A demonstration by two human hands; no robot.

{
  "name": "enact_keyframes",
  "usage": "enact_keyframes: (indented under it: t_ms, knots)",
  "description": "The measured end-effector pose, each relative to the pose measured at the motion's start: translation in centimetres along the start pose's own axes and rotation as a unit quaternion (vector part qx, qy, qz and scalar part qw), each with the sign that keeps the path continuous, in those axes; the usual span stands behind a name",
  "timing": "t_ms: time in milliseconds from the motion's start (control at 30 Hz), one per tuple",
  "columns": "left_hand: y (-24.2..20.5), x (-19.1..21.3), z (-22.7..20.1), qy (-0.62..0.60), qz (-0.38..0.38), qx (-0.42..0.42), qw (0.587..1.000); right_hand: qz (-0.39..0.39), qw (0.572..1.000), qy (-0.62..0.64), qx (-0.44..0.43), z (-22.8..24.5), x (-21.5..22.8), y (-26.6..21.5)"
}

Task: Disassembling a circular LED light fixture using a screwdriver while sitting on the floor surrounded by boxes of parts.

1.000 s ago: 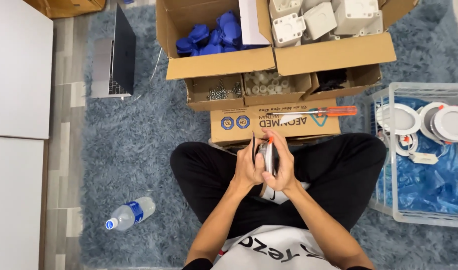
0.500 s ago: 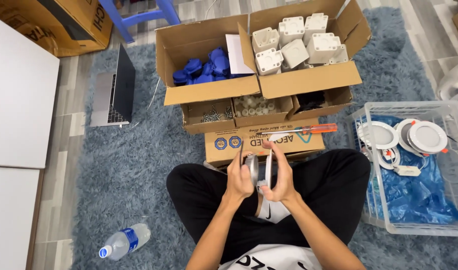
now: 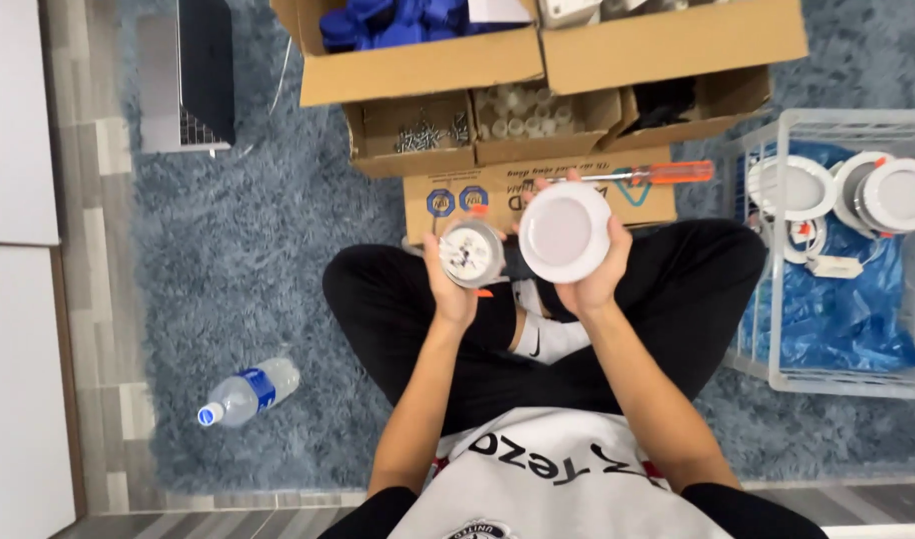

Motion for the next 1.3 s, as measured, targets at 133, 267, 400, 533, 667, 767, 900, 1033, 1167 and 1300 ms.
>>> enact_keyframes:
  t_ms: [133,267,400,533,667,767,900,1033,1167,1300]
  knots:
    - [-0.5,0.8,-2.6,-0.077,-0.084,0.039,0.993,-0.069,0.994,0.029,-0.079,-2.8,2.2,1.7]
    - [-1.1,1.3,-3.2,-0.124,-0.098,0.072,0.985,0.05,0.998,-0.028,-0.039,-5.6,4.3,4.2]
    - [-1.7,1.9,-3.0,-0.158,-0.072,0.072,0.982,0.099,0.994,-0.023,-0.043,-5.9,3.9,3.0]
    - [-2.2,1.2,-3.7,-0.172,-0.04,0.067,0.982,0.126,0.979,-0.156,0.029,-4.0,5.0,1.5]
    - [-2.4,0.3,-3.6,-0.195,-0.017,0.069,0.978,0.181,0.925,-0.309,0.13,-0.1,6.1,0.7]
    - [-2.8,0.9,-2.4,-0.224,-0.025,0.104,0.969,0.196,0.824,-0.473,0.243,6.0,4.7,0.6]
    - [-3.3,-0.4,-3.1,-0.213,-0.008,0.113,0.97,0.183,0.617,-0.66,0.387,12.5,5.4,2.7]
    - [-3.6,-1.5,-3.2,-0.209,0.003,0.13,0.969,0.195,0.438,-0.776,0.409,13.8,5.7,4.6]
    - [-4.0,-3.1,-3.5,-0.199,0.034,0.135,0.97,0.212,0.396,-0.815,0.367,13.3,8.1,6.7]
    - [-4.1,-3.3,-3.0,-0.181,0.027,0.142,0.973,0.226,0.414,-0.798,0.376,14.2,9.0,6.5]
Point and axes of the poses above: each hand's wrist, its own y-axis towards the middle knuckle, its own x-axis out of the back of the hand, z = x × y, the point moved 10 cm from there along y, towards the middle knuckle
